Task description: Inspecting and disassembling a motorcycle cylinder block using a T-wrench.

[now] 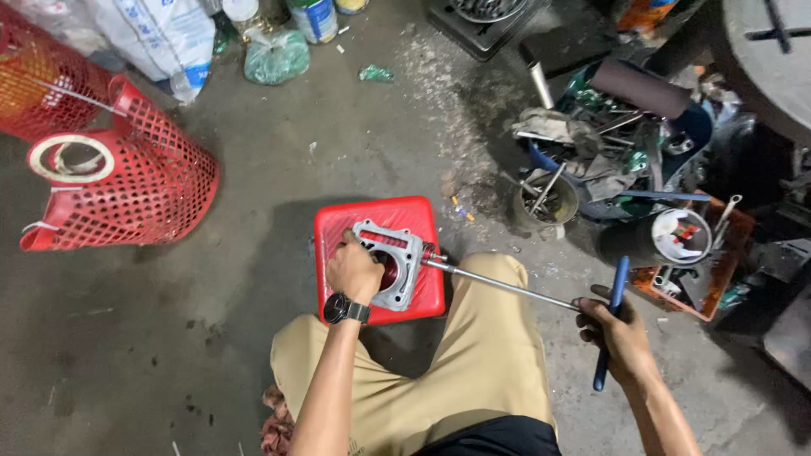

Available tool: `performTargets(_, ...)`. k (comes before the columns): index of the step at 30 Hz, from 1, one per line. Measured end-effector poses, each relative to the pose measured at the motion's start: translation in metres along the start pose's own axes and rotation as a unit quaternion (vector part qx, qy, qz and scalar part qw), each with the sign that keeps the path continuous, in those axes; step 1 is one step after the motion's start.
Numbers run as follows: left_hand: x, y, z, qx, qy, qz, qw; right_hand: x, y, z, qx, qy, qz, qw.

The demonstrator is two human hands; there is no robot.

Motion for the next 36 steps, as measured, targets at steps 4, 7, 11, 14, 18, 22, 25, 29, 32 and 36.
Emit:
performTargets(4,0.001,0.0,-0.003,0.011,-0.014,-0.002,1.0,0.004,0.0,-0.001,-0.01,0.007,-0.001,1.0)
performTargets(7,0.0,-0.001,-0.002,0.012,-0.007,-0.002,1.0,0.006,-0.001,-0.001,-0.004,-0.001,-0.007,1.0)
performTargets(11,0.001,-0.005,0.001,0.0,-0.029,-0.003,1.0,-0.001,0.0,0.006,0.004,-0.012,-0.011,1.0)
performTargets(14,0.007,-0.005,0.005,0.018,-0.014,-0.002,1.0,-0.013,0.003,0.007,0.064,-0.014,0.009,0.998)
performTargets(18,0.008,0.002,0.001,0.021,0.002,-0.011,1.0,0.002,-0.019,0.045,0.086,-0.015,0.007,0.996)
performTargets(22,0.009,-0.002,0.0,0.068,-0.003,-0.061,0.996,-0.001,-0.02,0.044,0.09,-0.015,-0.005,0.996)
performTargets(25,0.01,-0.001,0.001,0.075,0.022,-0.03,0.997,-0.018,-0.011,0.028,0.061,0.023,0.01,0.998)
performTargets(29,0.008,-0.004,0.004,0.09,0.014,-0.013,0.996,-0.024,-0.004,0.02,0.076,0.029,0.003,0.997)
performTargets(32,0.011,0.003,0.002,0.076,0.008,-0.016,0.997,-0.024,-0.003,0.019,0.1,0.027,-0.007,0.995)
performTargets(36,0.019,0.026,-0.007,0.113,0.0,-0.039,0.993,-0.034,0.001,0.012,0.111,0.045,-0.017,0.993)
Point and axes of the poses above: each hand's wrist, its own x-axis away from the middle knuckle, its own y-axis out of the back of the hand, z = x × y, the point moved 4 cm from there along -x, towards the middle knuckle, and after that the axes turned 3 degrees about -z, right-handed, at the moved point
